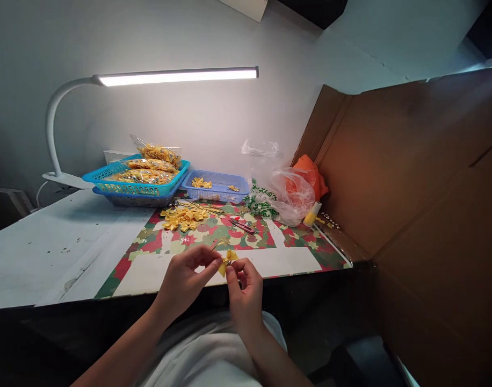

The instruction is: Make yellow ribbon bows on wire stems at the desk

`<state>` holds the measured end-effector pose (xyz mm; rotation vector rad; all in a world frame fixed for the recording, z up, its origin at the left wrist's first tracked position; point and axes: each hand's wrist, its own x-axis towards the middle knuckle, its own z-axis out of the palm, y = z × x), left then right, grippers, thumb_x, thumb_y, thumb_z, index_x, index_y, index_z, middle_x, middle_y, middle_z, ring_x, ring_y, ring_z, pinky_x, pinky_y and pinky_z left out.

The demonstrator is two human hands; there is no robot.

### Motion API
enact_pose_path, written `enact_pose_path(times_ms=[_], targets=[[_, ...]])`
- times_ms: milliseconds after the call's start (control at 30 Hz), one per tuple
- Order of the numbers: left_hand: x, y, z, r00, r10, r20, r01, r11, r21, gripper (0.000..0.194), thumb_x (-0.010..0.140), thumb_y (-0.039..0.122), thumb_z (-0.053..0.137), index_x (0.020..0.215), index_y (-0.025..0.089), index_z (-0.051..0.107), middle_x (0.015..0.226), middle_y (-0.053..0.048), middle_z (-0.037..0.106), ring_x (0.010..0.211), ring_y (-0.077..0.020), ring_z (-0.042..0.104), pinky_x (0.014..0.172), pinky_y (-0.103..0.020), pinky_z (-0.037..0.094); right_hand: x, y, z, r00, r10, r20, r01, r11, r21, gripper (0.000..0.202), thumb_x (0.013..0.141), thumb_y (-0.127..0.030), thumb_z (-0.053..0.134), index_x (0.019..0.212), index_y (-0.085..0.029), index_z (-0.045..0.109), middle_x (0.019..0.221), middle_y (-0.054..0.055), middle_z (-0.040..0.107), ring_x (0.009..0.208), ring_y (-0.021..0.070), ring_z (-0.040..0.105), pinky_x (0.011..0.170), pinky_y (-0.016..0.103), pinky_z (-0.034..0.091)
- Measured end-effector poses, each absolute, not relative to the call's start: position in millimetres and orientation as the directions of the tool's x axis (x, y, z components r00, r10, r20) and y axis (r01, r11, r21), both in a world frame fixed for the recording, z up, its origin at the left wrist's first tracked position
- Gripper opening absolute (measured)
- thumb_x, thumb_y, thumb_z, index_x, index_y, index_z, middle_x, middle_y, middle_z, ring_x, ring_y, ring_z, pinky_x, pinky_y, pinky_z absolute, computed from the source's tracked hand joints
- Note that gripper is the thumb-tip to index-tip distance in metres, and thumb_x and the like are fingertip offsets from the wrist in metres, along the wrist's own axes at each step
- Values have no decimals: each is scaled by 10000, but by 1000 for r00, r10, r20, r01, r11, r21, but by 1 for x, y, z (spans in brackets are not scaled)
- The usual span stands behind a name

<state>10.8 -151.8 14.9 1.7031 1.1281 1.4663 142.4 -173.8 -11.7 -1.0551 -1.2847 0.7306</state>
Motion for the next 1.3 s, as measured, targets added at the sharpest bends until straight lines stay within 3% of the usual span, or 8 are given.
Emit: enact_pose_path(times_ms=[333,567,700,867,1100,1300], targets=[[14,-150,18,-25,953,302,-42,-303,952,191,665,316,758,765,166,696,671,-40,713,610,-168,663,556,-242,550,140,-173,-12,169,954,248,-62,261,-963,253,827,-406,572,708,-186,530,671,-21,498,615,112,435,553,226,377],[14,-151,21,44,944,327,26,-328,944,138,686,308,710,714,173,719,645,-32,703,566,-154,636,523,-231,531,141,-172,-12,159,964,215,-149,239,-960,313,797,-475,609,705,-183,545,632,-29,469,593,110,411,530,221,386],[8,-151,21,128,904,408,194,-427,883,119,743,280,660,743,173,713,716,-36,717,635,-158,651,598,-235,537,142,-171,-13,149,965,216,-143,237,-961,313,796,-470,603,698,-182,534,644,-27,465,598,108,405,535,221,382],[2,-149,30,252,853,457,370,-521,769,148,777,295,635,711,174,686,612,-3,651,563,-125,578,529,-202,473,143,-171,-13,162,958,238,-88,254,-963,288,811,-437,589,692,-182,526,651,-22,481,596,107,412,532,220,374],[4,-147,34,267,859,438,368,-511,777,216,798,311,608,646,167,659,569,-1,627,539,-118,553,506,-189,450,144,-172,-15,152,958,242,-51,252,-966,277,817,-414,583,680,-183,517,626,-32,468,572,102,399,518,220,350],[6,-145,28,198,921,335,153,-367,918,212,757,373,672,686,173,682,602,-16,670,535,-135,590,488,-201,469,144,-174,-15,161,955,251,-50,262,-964,254,829,-394,563,691,-189,504,633,-34,454,581,106,398,524,222,352]])
